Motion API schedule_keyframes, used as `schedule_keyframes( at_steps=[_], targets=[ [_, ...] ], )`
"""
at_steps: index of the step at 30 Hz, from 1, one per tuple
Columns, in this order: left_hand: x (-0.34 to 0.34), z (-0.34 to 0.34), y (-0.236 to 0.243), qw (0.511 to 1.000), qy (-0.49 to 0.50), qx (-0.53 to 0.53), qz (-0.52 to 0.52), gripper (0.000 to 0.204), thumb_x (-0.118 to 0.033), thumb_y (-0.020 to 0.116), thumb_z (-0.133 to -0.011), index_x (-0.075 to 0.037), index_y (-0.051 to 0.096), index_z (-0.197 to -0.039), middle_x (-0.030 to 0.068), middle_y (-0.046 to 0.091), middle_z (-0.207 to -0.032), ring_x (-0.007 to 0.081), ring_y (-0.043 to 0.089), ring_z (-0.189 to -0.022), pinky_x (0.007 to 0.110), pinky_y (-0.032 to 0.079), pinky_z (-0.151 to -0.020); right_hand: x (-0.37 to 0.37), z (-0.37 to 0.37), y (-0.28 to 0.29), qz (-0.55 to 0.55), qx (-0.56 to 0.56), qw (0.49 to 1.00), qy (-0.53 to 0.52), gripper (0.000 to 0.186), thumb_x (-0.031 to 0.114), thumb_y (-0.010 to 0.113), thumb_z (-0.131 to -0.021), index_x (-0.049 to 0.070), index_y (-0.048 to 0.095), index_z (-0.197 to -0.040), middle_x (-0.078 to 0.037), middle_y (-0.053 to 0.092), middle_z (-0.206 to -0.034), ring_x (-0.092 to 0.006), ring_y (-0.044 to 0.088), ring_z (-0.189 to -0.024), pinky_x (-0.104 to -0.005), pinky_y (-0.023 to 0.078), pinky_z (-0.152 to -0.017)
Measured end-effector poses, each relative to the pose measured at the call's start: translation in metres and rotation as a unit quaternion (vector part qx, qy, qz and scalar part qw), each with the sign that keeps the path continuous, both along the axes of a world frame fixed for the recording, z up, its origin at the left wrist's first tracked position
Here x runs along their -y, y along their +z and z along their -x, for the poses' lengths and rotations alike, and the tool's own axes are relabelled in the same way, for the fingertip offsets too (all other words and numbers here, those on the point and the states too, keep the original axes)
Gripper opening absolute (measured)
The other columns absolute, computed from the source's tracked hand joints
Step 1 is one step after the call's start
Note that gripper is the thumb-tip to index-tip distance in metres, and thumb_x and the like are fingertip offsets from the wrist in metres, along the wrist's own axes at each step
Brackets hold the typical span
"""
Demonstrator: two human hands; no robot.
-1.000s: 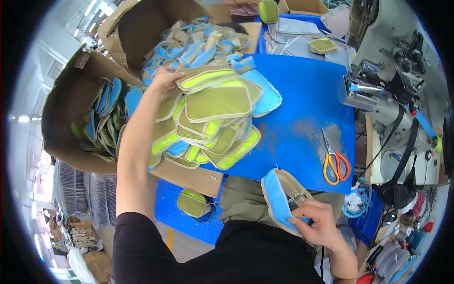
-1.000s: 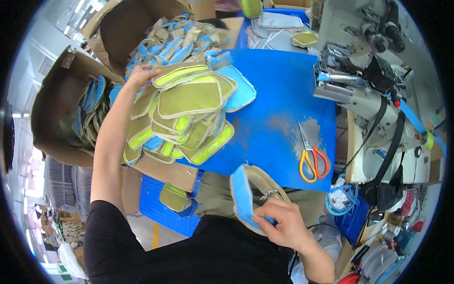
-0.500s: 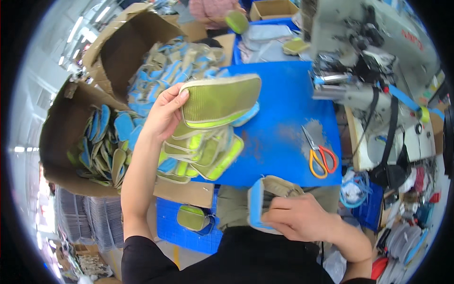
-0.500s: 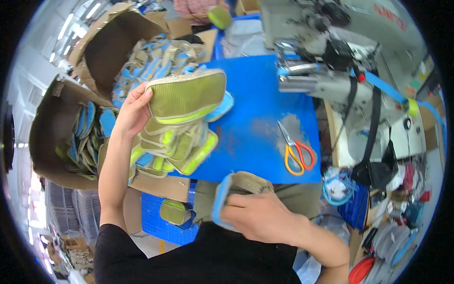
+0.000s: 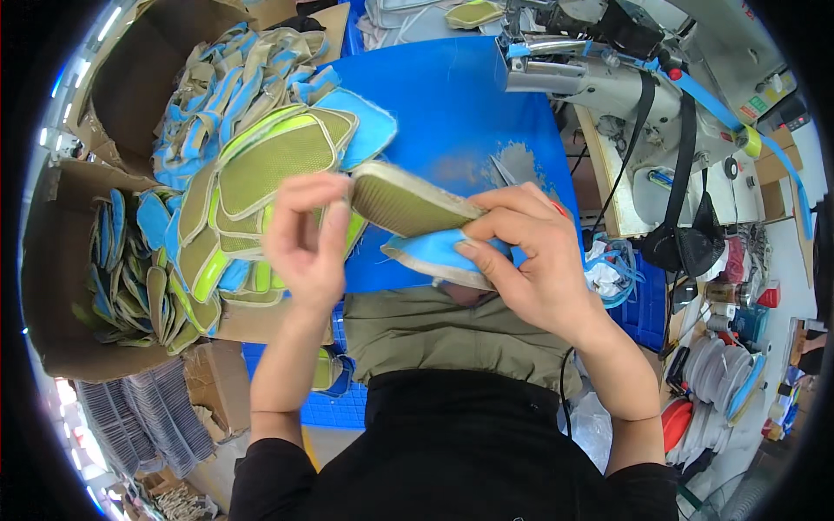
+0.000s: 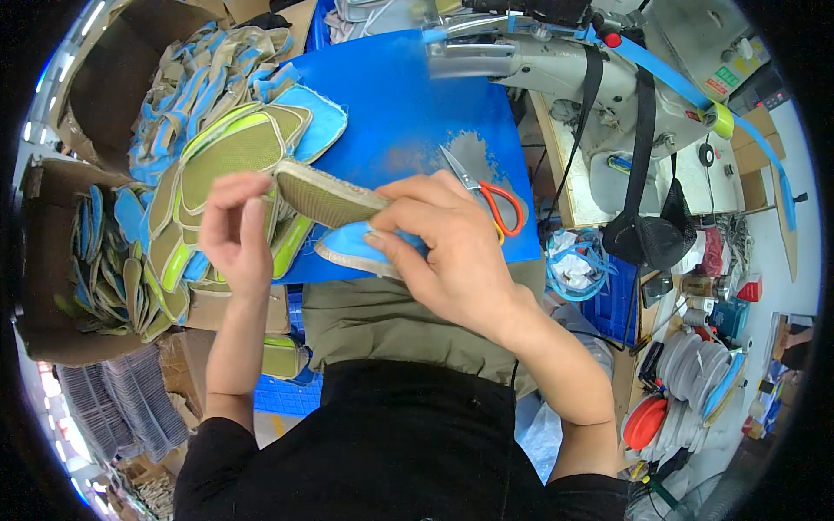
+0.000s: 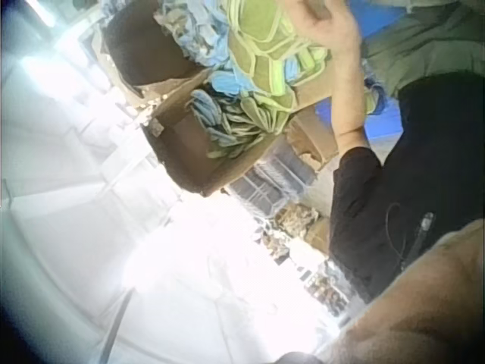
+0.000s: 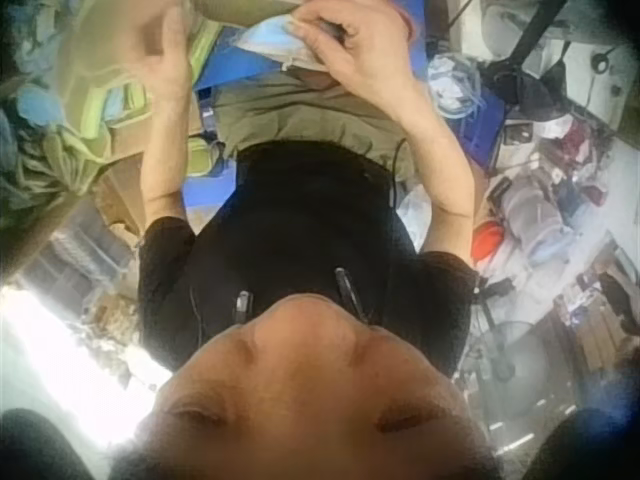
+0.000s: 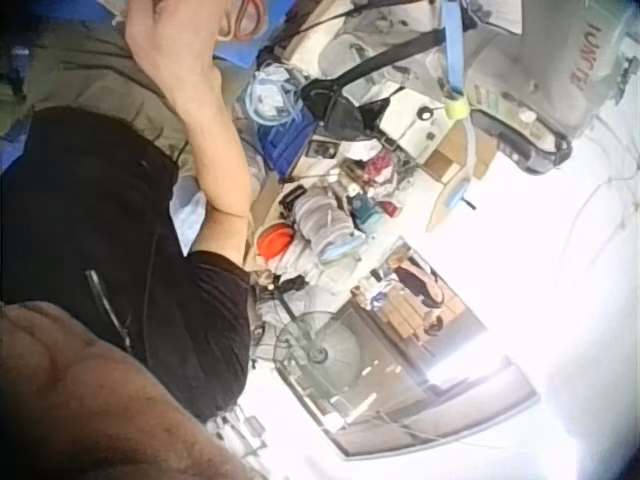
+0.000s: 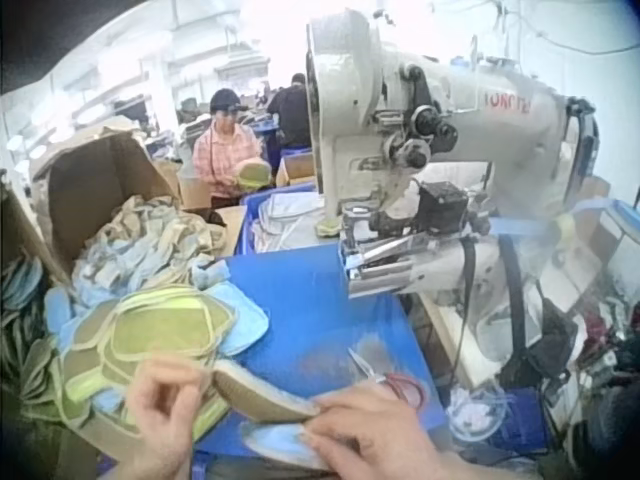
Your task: The person aligns a blue elastic strap to the edge of a green mesh face mask and sews it using a sewing machine. They repeat this process for multiple masks, trimming excess thread with scissors and stacking the finished items.
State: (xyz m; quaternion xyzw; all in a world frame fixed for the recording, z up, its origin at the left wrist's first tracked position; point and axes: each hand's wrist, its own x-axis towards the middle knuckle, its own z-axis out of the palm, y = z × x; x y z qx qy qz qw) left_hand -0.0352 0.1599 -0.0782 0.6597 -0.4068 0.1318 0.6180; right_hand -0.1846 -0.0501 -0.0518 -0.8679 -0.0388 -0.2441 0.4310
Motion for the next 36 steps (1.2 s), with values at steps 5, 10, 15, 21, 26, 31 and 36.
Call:
schedule_keyframes(
  at_steps=[5, 10, 15, 21, 26, 31, 36],
  targets=[
    [0.018, -0.010, 0.003, 0.876, -0.320, -0.274, -0.237, 0.036, -0.017, 0.051, -0.102, 0.005, 0.064, -0.128, 0.0139, 0.070, -0.121, 0.0199, 0.066, -0.104, 0.031, 0.050, -0.093, -0.009, 0.001, 0.008, 0.034, -0.007, 0.999, -0.024, 0.012, 0.006, 0.079, -0.079, 0.005, 0.072, -0.088, -0.012, 0.070, -0.105, -0.0313, 0.061, -0.089, -0.0396, 0.049, -0.076],
    [0.046, -0.018, 0.002, 0.691, -0.389, -0.536, -0.290, 0.039, -0.015, 0.057, -0.099, 0.004, 0.064, -0.133, 0.0134, 0.070, -0.124, 0.0169, 0.065, -0.110, 0.030, 0.050, -0.093, -0.011, 0.003, 0.007, 0.026, -0.004, 0.999, -0.041, 0.012, 0.006, 0.080, -0.078, 0.005, 0.072, -0.087, -0.012, 0.070, -0.105, -0.0311, 0.061, -0.089, -0.0396, 0.049, -0.075],
    [0.052, -0.022, -0.001, 0.753, -0.389, -0.468, -0.248, 0.029, -0.026, 0.072, -0.095, 0.000, 0.076, -0.107, 0.0058, 0.073, -0.102, 0.0109, 0.065, -0.091, 0.027, 0.051, -0.079, -0.001, 0.017, 0.004, 0.022, -0.026, 0.997, -0.063, 0.012, 0.008, 0.080, -0.079, 0.003, 0.073, -0.087, -0.013, 0.070, -0.106, -0.0304, 0.062, -0.090, -0.0389, 0.049, -0.075],
    [0.033, -0.011, 0.058, 0.828, -0.287, -0.316, -0.362, 0.020, -0.017, 0.082, -0.086, -0.003, 0.069, -0.085, -0.0053, 0.062, -0.075, 0.0009, 0.053, -0.070, 0.020, 0.039, -0.061, 0.005, 0.022, -0.005, 0.003, -0.043, 0.998, -0.049, 0.013, 0.011, 0.080, -0.081, 0.002, 0.073, -0.086, -0.014, 0.070, -0.104, -0.0300, 0.062, -0.090, -0.0385, 0.048, -0.078],
    [0.029, -0.001, 0.083, 0.895, -0.202, -0.051, -0.394, 0.012, -0.007, 0.082, -0.079, 0.000, 0.072, -0.082, 0.0030, 0.058, -0.073, 0.0140, 0.060, -0.075, 0.026, 0.044, -0.068, 0.001, 0.023, -0.005, -0.029, -0.036, 0.998, -0.031, 0.011, 0.014, 0.077, -0.083, 0.004, 0.072, -0.083, -0.012, 0.070, -0.099, -0.0322, 0.061, -0.083, -0.0412, 0.048, -0.072],
    [0.037, 0.003, 0.082, 0.927, -0.197, 0.097, -0.304, 0.012, -0.003, 0.079, -0.080, 0.001, 0.068, -0.079, 0.0098, 0.068, -0.086, 0.0194, 0.066, -0.083, 0.029, 0.049, -0.077, -0.002, 0.022, 0.000, -0.042, -0.037, 0.998, -0.019, 0.008, 0.012, 0.076, -0.082, 0.004, 0.073, -0.082, -0.011, 0.071, -0.097, -0.0318, 0.060, -0.082, -0.0414, 0.048, -0.072],
    [0.034, 0.005, 0.075, 0.916, -0.222, -0.020, -0.333, 0.015, -0.002, 0.078, -0.081, 0.001, 0.064, -0.077, 0.0141, 0.073, -0.095, 0.0217, 0.069, -0.087, 0.033, 0.051, -0.081, -0.002, 0.028, 0.002, -0.057, -0.030, 0.998, -0.023, 0.008, 0.011, 0.077, -0.082, 0.004, 0.073, -0.083, -0.012, 0.071, -0.098, -0.0310, 0.062, -0.084, -0.0402, 0.049, -0.073]
  ],
)
